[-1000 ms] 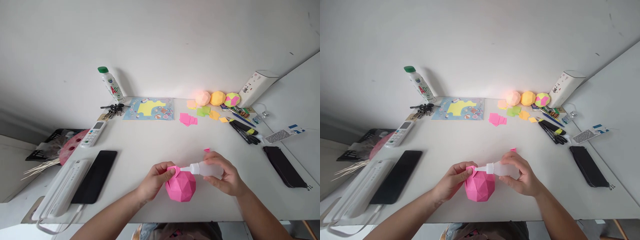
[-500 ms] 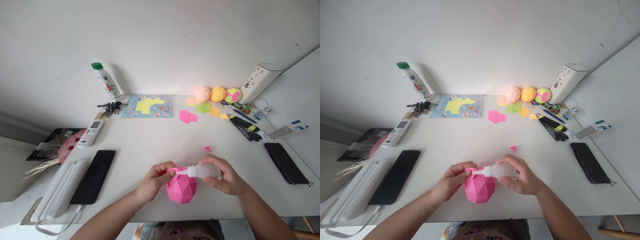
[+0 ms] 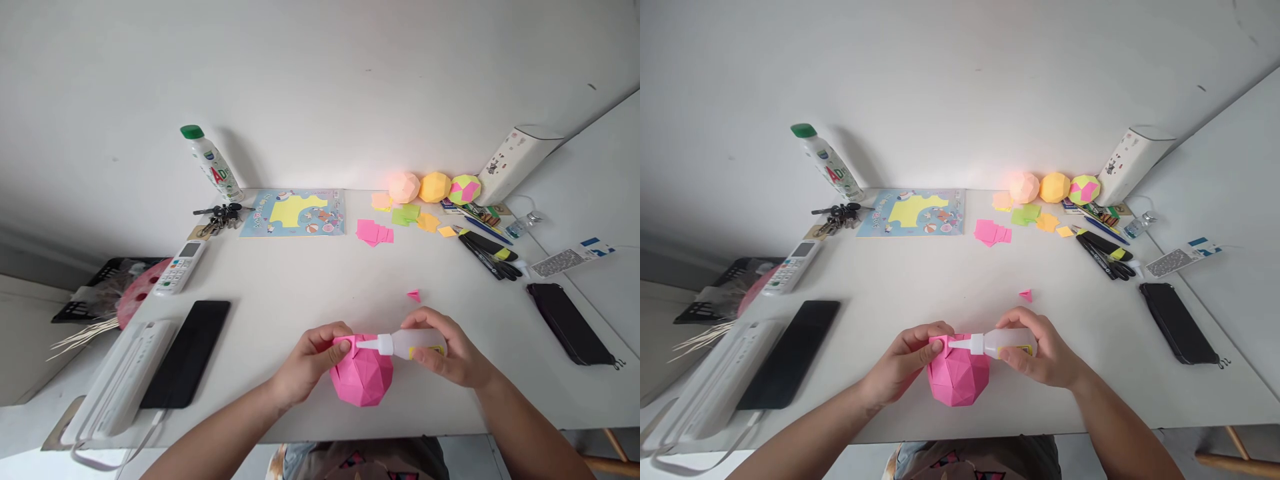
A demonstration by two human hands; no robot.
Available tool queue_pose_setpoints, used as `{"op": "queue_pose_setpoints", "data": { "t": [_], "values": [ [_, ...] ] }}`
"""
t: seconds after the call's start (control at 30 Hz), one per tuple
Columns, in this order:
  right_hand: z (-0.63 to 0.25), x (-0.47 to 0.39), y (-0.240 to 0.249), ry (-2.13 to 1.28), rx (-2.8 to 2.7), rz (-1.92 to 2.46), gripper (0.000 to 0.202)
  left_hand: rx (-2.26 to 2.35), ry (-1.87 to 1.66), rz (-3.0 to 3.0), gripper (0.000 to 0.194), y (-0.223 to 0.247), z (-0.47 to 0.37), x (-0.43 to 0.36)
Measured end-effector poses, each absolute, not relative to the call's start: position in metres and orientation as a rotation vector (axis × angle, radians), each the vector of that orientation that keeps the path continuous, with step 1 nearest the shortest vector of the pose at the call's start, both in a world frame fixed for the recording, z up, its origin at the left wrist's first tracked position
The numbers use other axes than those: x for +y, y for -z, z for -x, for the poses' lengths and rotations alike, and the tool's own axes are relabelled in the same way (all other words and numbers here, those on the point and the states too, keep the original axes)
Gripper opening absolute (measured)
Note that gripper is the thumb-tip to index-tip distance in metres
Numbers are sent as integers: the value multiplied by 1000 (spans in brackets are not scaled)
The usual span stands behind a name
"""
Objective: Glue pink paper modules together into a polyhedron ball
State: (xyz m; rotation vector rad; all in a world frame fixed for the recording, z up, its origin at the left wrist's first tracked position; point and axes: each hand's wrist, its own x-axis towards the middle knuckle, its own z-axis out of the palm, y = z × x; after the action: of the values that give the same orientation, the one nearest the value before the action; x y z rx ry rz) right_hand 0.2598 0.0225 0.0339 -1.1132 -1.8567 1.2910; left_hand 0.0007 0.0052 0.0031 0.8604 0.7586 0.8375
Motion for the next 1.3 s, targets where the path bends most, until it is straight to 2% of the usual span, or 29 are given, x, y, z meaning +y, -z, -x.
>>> {"op": "queue_pose_setpoints", "data": {
  "t": [0.3, 0.63, 1.3],
  "values": [
    [-256, 20, -33, -1557, -1624, 1261, 36, 751, -828, -880, 26, -1, 1, 5],
    [-254, 20, -36, -1635, -1552, 1327, 43, 759, -831, -875, 27, 1, -1, 5],
    [-256, 23, -32, -1675, -1650, 1197, 37, 761, -831, -863, 30, -1, -1, 4]
  ]
}}
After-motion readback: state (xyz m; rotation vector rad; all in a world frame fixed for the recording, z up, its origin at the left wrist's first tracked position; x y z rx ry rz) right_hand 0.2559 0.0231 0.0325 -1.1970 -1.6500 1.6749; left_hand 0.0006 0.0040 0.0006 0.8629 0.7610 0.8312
